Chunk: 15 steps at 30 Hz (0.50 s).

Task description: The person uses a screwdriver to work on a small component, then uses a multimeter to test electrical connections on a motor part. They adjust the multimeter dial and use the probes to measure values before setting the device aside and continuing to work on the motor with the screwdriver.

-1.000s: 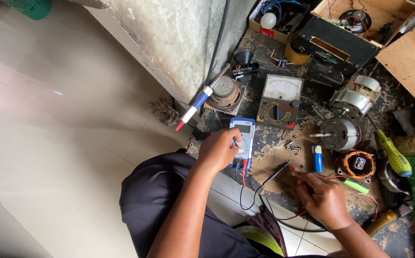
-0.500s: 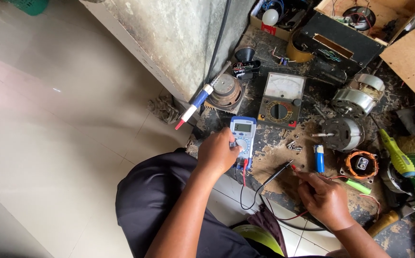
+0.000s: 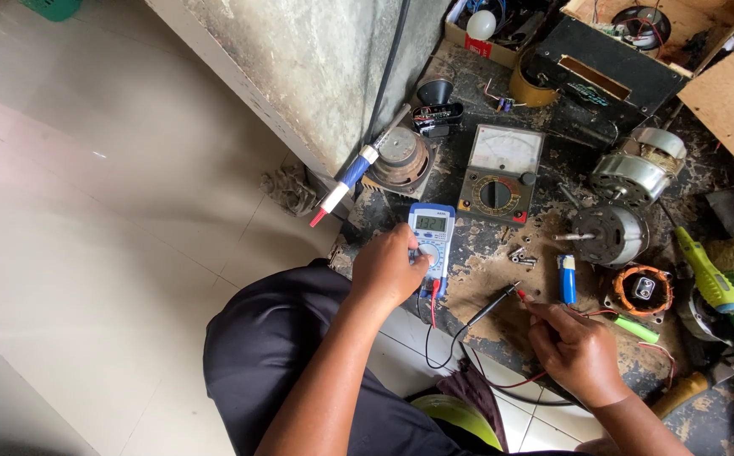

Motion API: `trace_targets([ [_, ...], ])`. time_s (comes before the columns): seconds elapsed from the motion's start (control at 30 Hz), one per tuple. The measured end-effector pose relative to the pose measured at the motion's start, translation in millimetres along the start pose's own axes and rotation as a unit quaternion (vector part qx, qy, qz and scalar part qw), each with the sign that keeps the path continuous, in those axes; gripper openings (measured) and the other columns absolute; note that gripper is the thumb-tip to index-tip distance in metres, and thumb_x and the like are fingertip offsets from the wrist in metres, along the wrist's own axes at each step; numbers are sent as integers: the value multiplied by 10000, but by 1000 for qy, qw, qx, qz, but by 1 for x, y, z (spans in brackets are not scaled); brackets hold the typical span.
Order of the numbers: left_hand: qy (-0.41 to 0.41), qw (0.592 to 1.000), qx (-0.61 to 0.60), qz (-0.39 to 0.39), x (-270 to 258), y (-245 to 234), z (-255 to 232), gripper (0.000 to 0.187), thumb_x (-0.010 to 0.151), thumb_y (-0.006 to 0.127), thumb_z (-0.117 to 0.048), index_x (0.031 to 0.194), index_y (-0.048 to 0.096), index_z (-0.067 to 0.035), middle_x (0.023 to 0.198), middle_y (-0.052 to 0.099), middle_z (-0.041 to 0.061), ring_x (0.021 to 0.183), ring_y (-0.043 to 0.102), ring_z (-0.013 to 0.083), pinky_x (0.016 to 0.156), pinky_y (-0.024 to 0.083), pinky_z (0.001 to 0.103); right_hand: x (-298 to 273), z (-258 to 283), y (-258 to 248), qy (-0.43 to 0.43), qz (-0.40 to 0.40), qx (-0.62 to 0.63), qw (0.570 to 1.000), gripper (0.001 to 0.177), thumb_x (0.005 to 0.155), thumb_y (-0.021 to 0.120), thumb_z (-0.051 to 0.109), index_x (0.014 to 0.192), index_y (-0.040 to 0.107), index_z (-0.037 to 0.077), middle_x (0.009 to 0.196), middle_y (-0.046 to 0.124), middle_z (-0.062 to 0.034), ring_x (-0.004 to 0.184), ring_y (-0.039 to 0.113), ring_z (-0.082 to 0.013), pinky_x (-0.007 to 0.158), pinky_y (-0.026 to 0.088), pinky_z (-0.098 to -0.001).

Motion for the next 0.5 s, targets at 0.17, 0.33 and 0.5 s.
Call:
trace_targets([
  [0.17, -6, 1000, 14, -3, 2, 4, 1, 271, 893, 741, -367, 955, 630, -128, 937, 746, 71, 837, 686, 342, 608, 493, 504, 0, 0, 0, 1, -2, 1, 1000, 290, 864, 705, 162, 1146, 763, 203, 909, 787, 28, 731, 746, -179, 603, 530, -349],
  [0.33, -20, 999, 25, 1, 1, 7, -1, 258, 894, 710, -386, 822, 658, -144, 841, 746, 83, 767, 689, 356, 580, 491, 510, 1, 2, -1, -9, -8, -9, 1000, 271, 866, 708, 176, 1130, 761, 205, 901, 787, 34, 712, 741, -182, 598, 528, -353],
  [0.5, -50, 999, 12, 17, 1, 7, -1, 228, 895, 696, -370, 837, 700, -150, 888, 745, 48, 806, 685, 319, 586, 507, 492, 0, 1, 0, 9, 0, -3, 1000, 296, 869, 699, 175, 1154, 763, 218, 926, 792, 46, 739, 748, -157, 604, 526, -329],
])
Point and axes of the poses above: each hand's wrist, its own x-axis towards the middle knuckle, its own y-axis out of the palm, z = x × y, the point moved 9 cm from there along x, towards the middle knuckle
